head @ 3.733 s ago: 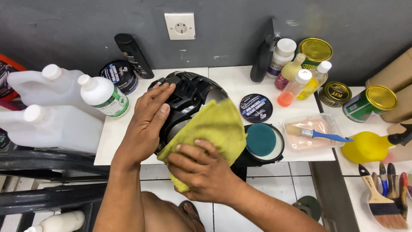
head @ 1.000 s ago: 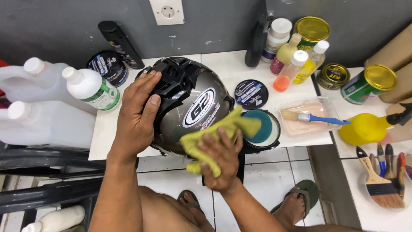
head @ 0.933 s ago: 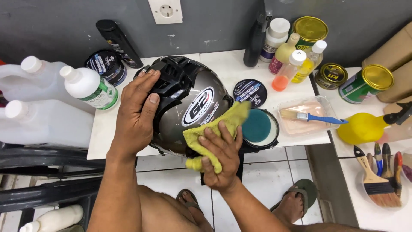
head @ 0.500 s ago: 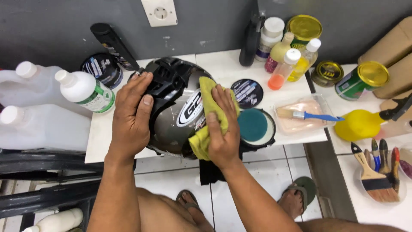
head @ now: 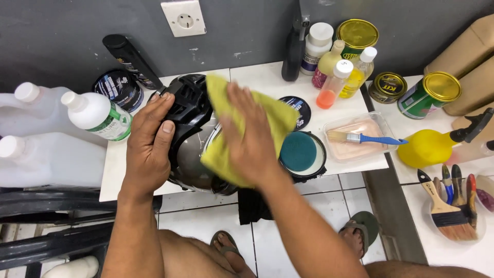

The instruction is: The person applies a polishing compound to a motorcycle helmet using a blue applicator pad, rubbing it in circular motions across the surface. They then wipe the helmet with a yellow microfiber cloth to remove the residue and buff the finish.

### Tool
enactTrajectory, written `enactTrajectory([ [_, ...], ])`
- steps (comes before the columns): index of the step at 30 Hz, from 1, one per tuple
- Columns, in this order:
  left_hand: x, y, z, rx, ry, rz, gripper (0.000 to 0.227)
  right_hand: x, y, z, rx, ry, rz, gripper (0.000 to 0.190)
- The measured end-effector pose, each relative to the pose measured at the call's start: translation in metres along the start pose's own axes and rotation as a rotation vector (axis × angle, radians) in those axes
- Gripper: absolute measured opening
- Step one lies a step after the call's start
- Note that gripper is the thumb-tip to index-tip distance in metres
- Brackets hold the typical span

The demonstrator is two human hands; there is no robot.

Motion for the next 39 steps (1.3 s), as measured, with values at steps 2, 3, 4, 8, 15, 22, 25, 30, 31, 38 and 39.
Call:
enactTrajectory([
  [2, -0.001, 0.002, 0.001, -0.051, 0.011, -0.068, 0.039, -0.028, 0.004, 0.031, 0.088, -0.185, 0.230, 0.079],
  [3, -0.001, 0.002, 0.000, -0.053, 0.012, -0.071, 0.039, -0.027, 0.011, 0.043, 0.091, -0.183, 0.227, 0.079],
  [4, -0.002, 0.003, -0.001, -0.071, 0.002, -0.071, 0.039, -0.044, 0.009, 0.045, 0.167, -0.421, 0.261, 0.089],
  [8, -0.004, 0.004, -0.002, -0.107, -0.016, -0.069, 0.038, -0.040, 0.014, 0.035, 0.074, -0.834, 0.521, 0.086],
  [15, -0.002, 0.008, -0.006, -0.120, -0.023, -0.096, 0.037, -0.043, 0.006, -0.004, 0.052, -0.718, 0.254, 0.086],
  [22, 0.006, 0.007, 0.000, -0.067, -0.074, -0.116, 0.037, 0.026, -0.014, -0.054, -0.297, -0.009, 0.012, 0.057],
  [25, 0.007, 0.007, 0.004, -0.021, -0.033, -0.107, 0.037, 0.053, -0.042, -0.087, -0.183, 0.138, -0.101, 0.054],
  [30, -0.022, 0.011, 0.011, 0.011, 0.039, -0.059, 0.056, 0.065, -0.073, -0.131, 0.008, 0.304, -0.054, 0.050],
  [31, -0.023, 0.008, 0.012, -0.010, 0.160, 0.066, 0.059, 0.055, -0.071, -0.136, -0.027, 0.262, 0.017, 0.051],
  [38, -0.033, 0.002, 0.010, -0.163, 0.047, 0.252, 0.056, 0.016, -0.024, -0.107, -0.328, 0.018, 0.189, 0.055],
  [39, -0.033, 0.001, 0.010, -0.163, 0.048, 0.252, 0.056, 0.017, -0.017, -0.097, -0.327, 0.017, 0.190, 0.055],
])
Point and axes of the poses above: each hand's wrist, its own z-axis towards the middle knuckle, its own y-axis out of the back of the hand, x = y × z, the point moved 9 cm from there along z, towards the middle knuckle, and after that the axes turned 8 degrees about y, right-handed, at the moved point
